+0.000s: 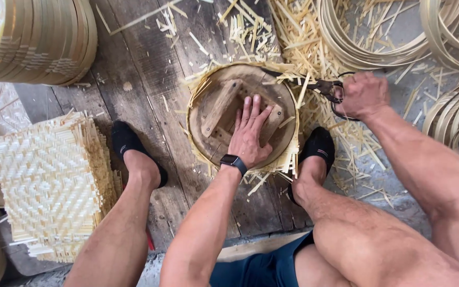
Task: The person places a circular bamboo frame over a square woven mat, presses it down with a wooden jig, and trims the excess mat with shears. The person repeats this process for multiple mats, stacking the finished circular trays.
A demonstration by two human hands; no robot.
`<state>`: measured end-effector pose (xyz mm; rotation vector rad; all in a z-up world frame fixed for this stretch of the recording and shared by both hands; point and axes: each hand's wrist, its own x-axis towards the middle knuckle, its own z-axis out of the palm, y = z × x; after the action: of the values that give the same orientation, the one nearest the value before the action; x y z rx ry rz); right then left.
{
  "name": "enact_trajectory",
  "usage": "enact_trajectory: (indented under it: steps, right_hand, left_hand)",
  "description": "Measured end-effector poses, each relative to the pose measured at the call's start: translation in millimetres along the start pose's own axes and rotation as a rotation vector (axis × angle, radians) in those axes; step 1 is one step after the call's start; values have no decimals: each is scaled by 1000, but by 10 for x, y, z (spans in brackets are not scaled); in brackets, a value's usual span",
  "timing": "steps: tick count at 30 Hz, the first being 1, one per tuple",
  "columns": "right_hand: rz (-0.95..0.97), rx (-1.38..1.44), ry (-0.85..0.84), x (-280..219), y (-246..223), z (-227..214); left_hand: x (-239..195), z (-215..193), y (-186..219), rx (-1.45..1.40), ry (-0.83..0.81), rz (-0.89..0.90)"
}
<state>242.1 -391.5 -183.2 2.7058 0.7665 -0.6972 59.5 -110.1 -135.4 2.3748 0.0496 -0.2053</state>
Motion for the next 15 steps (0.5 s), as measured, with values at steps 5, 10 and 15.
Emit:
enact_trajectory:
  steps: [5,10,15]
  right_hand:
    - [-84,-216,518,286,-284,105]
    - [-38,-3,-46,266,-158,-124]
    - [-23,60,122,-17,25,-75]
  left_hand:
    - [-15,10,-18,8,-16,15]
    - [-69,-197,-140,166,-227,105]
    - [97,46,110,6,-44,-407]
